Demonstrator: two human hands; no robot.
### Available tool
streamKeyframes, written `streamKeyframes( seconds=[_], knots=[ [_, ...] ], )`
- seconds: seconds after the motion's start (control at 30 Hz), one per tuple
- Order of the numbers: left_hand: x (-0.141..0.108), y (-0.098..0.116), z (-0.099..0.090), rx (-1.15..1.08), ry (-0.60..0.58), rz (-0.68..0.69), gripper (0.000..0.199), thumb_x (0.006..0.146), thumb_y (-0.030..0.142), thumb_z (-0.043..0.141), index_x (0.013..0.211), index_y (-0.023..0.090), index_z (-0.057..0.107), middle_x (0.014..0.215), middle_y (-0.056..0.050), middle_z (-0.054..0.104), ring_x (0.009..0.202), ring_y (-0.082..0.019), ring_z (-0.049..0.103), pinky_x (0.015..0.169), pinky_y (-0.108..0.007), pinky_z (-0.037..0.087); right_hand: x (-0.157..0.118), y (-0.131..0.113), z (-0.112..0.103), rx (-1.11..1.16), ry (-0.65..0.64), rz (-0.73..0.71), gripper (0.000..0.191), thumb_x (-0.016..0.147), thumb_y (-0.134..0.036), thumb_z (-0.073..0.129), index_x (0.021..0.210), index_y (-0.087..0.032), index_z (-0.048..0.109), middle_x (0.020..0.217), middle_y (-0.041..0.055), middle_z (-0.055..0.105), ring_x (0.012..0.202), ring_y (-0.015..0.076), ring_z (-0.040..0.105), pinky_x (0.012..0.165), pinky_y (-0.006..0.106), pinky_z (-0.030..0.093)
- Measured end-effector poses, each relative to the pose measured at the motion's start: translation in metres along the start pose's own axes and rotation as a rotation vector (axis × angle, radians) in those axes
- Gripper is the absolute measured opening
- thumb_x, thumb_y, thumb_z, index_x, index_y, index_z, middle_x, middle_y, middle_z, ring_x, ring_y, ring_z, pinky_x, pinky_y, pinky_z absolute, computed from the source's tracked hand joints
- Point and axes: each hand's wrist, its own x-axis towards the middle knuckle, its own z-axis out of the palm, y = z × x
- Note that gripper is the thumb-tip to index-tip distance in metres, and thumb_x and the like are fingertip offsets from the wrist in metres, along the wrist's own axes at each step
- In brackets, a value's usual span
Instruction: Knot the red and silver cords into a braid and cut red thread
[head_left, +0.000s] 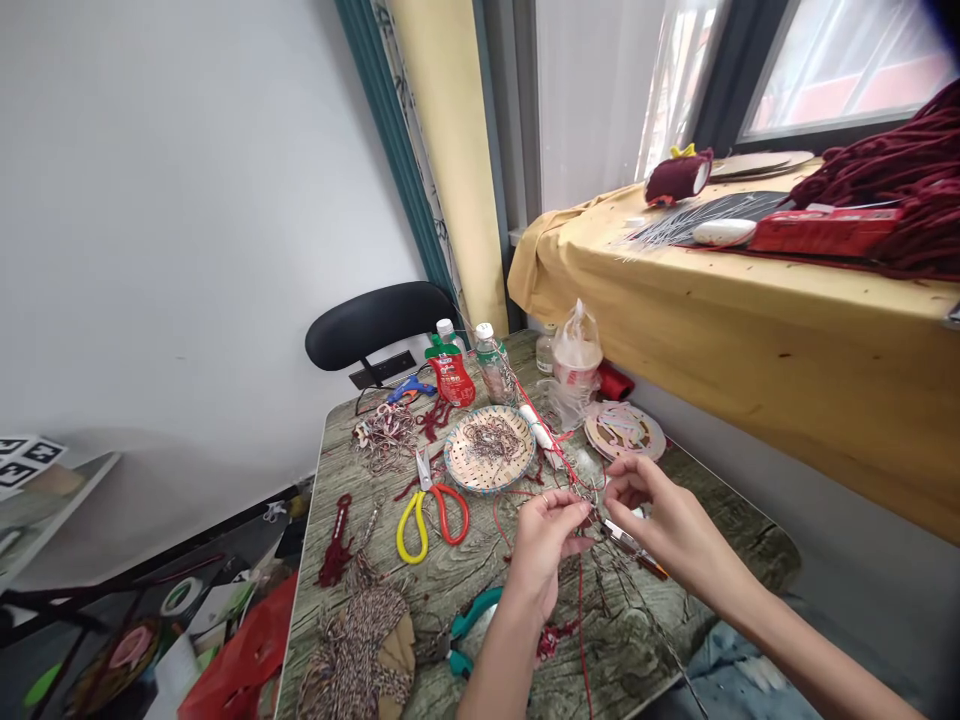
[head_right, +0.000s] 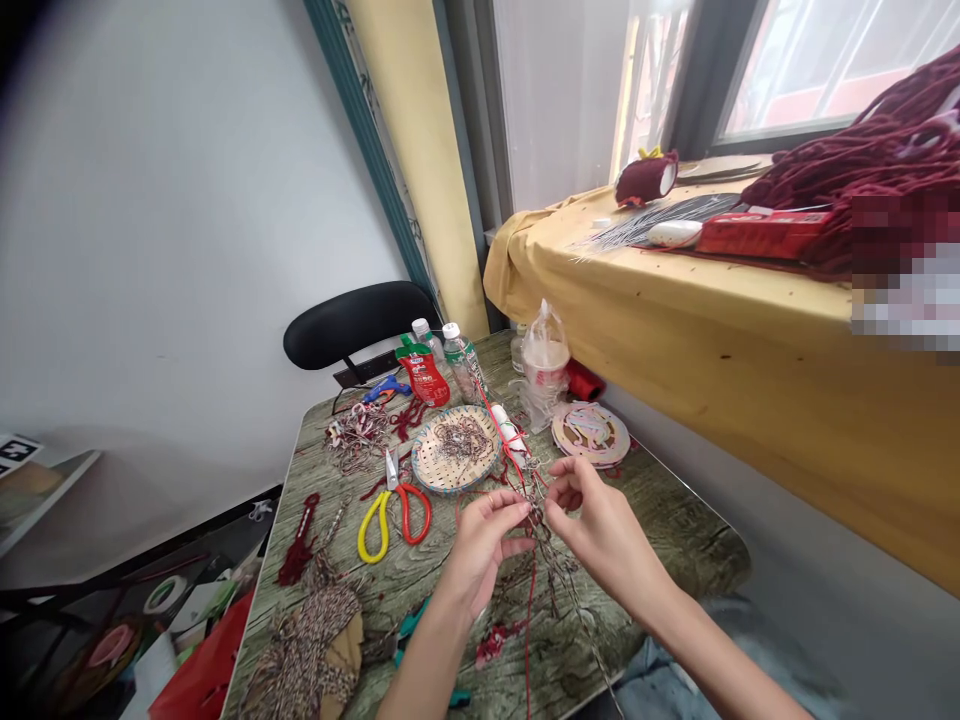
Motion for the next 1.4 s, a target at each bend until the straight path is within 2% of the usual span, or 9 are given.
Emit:
streamKeyframes(
  seconds=[0.43,0.53,0.73,0.83,0.9,1.03,1.13,1.2,1.4],
  knots=[
    [0.003,0.002,-0.001,0.089,0.016,-0.006,0.019,0.056,0.026,0.066,0.067,0.015,0.056,0.065,0.000,0.054,0.065,-0.012,0.050,0.053,-0.022,0.045,0.011,-0.002,0.011,-0.164,-0.065,0.074,0.020,0.068,-0.015,0.043,0.086,-0.021,0.035,0.062,-0.0031,0.057,0.055,0.0145,0.055,0.054,0.025,0.041],
    [0.005,0.001,0.001,0.079,0.017,-0.048,0.020,0.060,0.031,0.063,0.068,0.015,0.055,0.068,-0.002,0.055,0.067,-0.013,0.051,0.050,-0.021,0.044,0.005,-0.002,0.016,-0.249,0.014,0.072,0.022,0.069,-0.016,0.043,0.089,-0.020,0.035,0.065,-0.0019,0.056,0.058,0.0151,0.055,0.056,0.026,0.042],
    [0.010,-0.001,0.009,0.114,0.048,-0.035,0.014,0.061,0.025,0.061,0.064,0.013,0.054,0.064,-0.001,0.053,0.062,-0.012,0.051,0.049,-0.020,0.043,-0.014,0.014,0.032,-0.415,0.334,-0.079,0.019,0.071,-0.020,0.046,0.090,-0.019,0.042,0.074,0.0027,0.056,0.068,0.0168,0.056,0.061,0.027,0.043],
    [0.011,0.000,0.010,0.111,0.067,-0.007,0.013,0.061,0.024,0.060,0.062,0.012,0.054,0.063,-0.001,0.051,0.061,-0.011,0.049,0.049,-0.020,0.044,-0.023,0.016,0.033,-0.350,0.426,-0.094,0.021,0.075,-0.025,0.046,0.095,-0.019,0.043,0.078,0.0037,0.057,0.071,0.0166,0.057,0.065,0.028,0.044],
    [0.011,0.001,0.010,0.112,0.069,-0.004,0.013,0.061,0.023,0.060,0.062,0.012,0.054,0.063,0.000,0.051,0.061,-0.011,0.049,0.049,-0.020,0.044,-0.026,0.014,0.029,-0.234,0.435,-0.019,0.027,0.077,-0.030,0.045,0.102,-0.019,0.040,0.082,0.0042,0.059,0.075,0.0166,0.057,0.068,0.029,0.044],
    [0.010,0.002,0.009,0.122,0.055,-0.010,0.013,0.061,0.023,0.060,0.063,0.013,0.054,0.065,-0.001,0.053,0.065,-0.012,0.050,0.048,-0.020,0.044,-0.021,0.008,0.022,-0.022,0.329,0.136,0.031,0.077,-0.038,0.048,0.101,-0.021,0.039,0.081,0.0033,0.061,0.072,0.0165,0.057,0.066,0.028,0.045],
    [0.010,0.002,0.009,0.125,0.048,0.003,0.012,0.061,0.023,0.060,0.063,0.012,0.054,0.066,-0.002,0.053,0.066,-0.012,0.050,0.049,-0.019,0.044,-0.015,0.009,0.022,0.104,0.216,0.163,0.027,0.077,-0.038,0.047,0.097,-0.021,0.040,0.078,0.0027,0.061,0.066,0.0157,0.057,0.060,0.026,0.045],
    [0.009,0.001,0.010,0.130,0.052,0.012,0.012,0.062,0.023,0.060,0.064,0.012,0.055,0.065,-0.002,0.052,0.065,-0.012,0.048,0.049,-0.019,0.043,-0.014,0.011,0.024,0.137,0.200,0.162,0.022,0.078,-0.035,0.045,0.095,-0.021,0.041,0.078,0.0027,0.060,0.066,0.0158,0.057,0.059,0.026,0.044],
    [0.008,0.002,0.010,0.125,0.064,0.011,0.013,0.061,0.024,0.060,0.063,0.012,0.055,0.065,-0.001,0.051,0.063,-0.011,0.047,0.048,-0.019,0.043,-0.024,0.008,0.026,-0.048,0.423,0.154,0.023,0.078,-0.033,0.044,0.097,-0.021,0.041,0.084,0.0042,0.058,0.075,0.0168,0.055,0.068,0.029,0.042]
  ],
)
